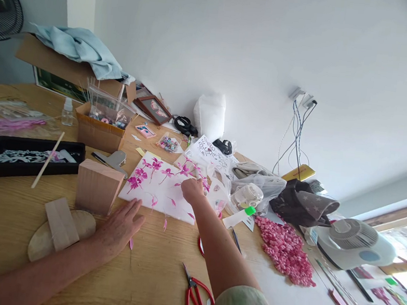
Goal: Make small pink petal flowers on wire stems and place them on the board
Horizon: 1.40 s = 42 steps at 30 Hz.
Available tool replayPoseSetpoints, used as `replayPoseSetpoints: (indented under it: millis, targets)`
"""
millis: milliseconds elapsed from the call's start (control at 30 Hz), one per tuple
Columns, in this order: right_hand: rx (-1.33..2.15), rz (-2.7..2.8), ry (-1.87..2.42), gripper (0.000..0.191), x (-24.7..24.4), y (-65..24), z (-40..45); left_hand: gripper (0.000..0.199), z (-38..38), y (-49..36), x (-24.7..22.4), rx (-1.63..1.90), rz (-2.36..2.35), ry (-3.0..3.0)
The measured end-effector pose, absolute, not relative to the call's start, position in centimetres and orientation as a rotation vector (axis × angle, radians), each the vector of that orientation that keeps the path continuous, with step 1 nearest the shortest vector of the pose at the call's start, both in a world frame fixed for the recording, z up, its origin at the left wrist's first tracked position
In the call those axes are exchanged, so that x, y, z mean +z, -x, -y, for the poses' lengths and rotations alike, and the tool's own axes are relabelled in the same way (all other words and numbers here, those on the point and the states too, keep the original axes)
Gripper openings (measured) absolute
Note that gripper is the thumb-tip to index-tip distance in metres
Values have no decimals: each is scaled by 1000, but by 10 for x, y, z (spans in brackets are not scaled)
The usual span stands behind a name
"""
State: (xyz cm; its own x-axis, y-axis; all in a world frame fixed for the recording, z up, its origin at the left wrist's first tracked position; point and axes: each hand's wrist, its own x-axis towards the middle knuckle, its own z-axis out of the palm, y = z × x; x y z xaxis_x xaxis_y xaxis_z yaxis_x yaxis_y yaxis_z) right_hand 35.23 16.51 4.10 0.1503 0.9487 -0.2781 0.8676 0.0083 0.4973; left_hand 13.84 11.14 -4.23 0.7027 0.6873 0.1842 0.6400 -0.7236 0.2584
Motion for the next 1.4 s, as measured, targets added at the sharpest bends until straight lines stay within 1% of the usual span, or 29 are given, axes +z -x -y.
replayPoseSetpoints:
  millis: [267, 533, 667, 767, 933, 1033, 1167, 1233, 1300, 1400]
  targets:
    - [221, -1747, -1890, 27, 36, -351, -168, 23, -113, -140, -47, 399, -1074, -2749]
    - [230, -1734, -1932, 26, 30, -352, -171, 25, -111, -138, -34, 330, -1074, -2716]
    - [204, -1732, -1955, 20, 33, -353, -167, 26, -111, -137, -33, 331, -1070, -2711]
    - [177, -1769, -1973, 15, 43, -356, -162, 27, -111, -137, -35, 356, -1075, -2714]
    - [204, -1876, -2035, 25, 77, -357, -152, 26, -110, -135, -30, 343, -1084, -2717]
    - [261, -1927, -2084, 27, 102, -352, -144, 26, -109, -134, -28, 368, -1076, -2720]
    - [351, -2014, -2195, 26, 131, -335, -112, 27, -109, -134, -31, 423, -1063, -2753]
    - [335, -2118, -2250, 25, 139, -322, -83, 28, -110, -134, -32, 440, -1054, -2765]
    - [231, -2201, -2287, 22, 140, -309, -47, 30, -110, -133, -33, 451, -1052, -2766]
    - [-19, -2249, -2371, 22, 129, -293, 7, 31, -110, -132, -35, 456, -1056, -2786]
